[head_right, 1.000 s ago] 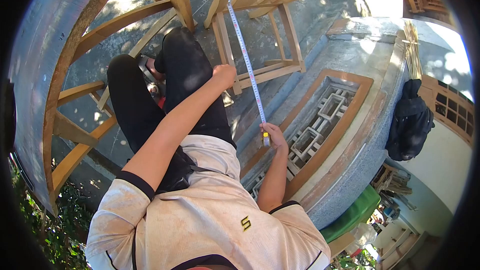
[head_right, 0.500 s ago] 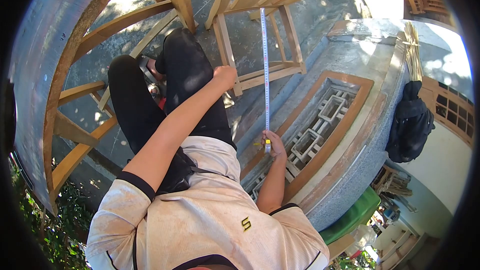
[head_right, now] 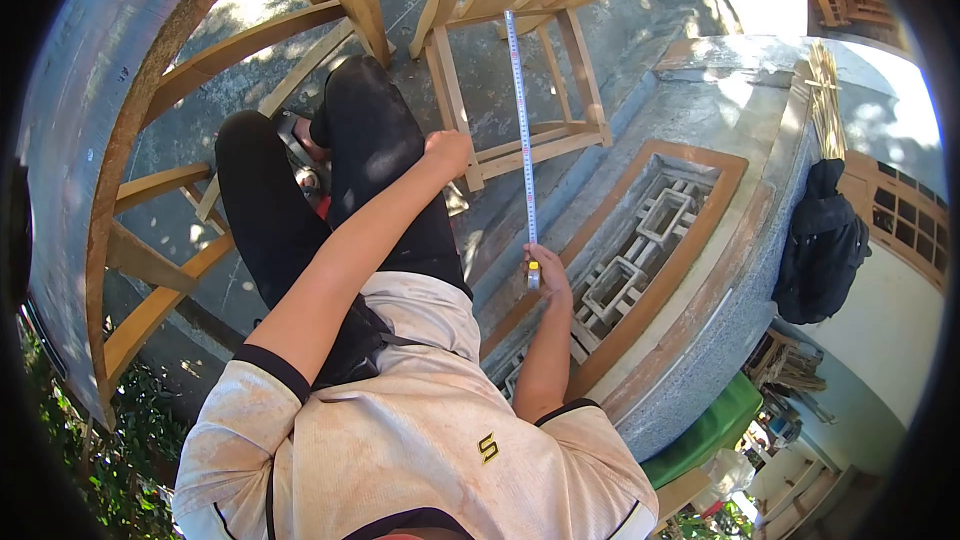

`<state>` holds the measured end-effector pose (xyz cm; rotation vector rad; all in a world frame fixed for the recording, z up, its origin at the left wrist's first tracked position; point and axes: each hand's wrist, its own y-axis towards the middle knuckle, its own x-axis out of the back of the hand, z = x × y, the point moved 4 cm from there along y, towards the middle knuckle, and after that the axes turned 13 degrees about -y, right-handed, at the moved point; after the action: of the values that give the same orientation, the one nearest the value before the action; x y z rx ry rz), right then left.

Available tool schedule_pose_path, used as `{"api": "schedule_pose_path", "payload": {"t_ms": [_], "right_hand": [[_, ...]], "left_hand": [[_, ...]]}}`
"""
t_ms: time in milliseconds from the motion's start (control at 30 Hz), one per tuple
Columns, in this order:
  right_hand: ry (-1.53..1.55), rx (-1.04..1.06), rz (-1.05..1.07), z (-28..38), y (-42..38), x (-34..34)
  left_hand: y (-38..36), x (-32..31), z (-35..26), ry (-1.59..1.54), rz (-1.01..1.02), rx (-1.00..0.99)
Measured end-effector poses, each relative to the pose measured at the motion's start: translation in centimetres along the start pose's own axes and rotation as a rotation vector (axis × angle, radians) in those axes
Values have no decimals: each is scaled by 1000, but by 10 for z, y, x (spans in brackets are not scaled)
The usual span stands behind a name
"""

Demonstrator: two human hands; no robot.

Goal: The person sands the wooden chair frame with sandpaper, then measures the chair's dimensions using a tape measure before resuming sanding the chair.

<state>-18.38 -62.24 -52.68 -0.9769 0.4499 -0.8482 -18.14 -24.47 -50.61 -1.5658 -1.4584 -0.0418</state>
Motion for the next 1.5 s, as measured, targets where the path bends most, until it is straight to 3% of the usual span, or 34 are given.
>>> {"api": "schedule_pose_path", "payload": {"t_ms": [667,967,1500], "right_hand": [[-32,-13,8,3,2,-10],[-77,62,-42,44,10,-29],[-123,52,-119,44,26,10]], "left_hand": [[0,-1,-1,1,1,0],[-3,4,-2,-9,15,3],[0,2,-1,-3,-1,9]]}}
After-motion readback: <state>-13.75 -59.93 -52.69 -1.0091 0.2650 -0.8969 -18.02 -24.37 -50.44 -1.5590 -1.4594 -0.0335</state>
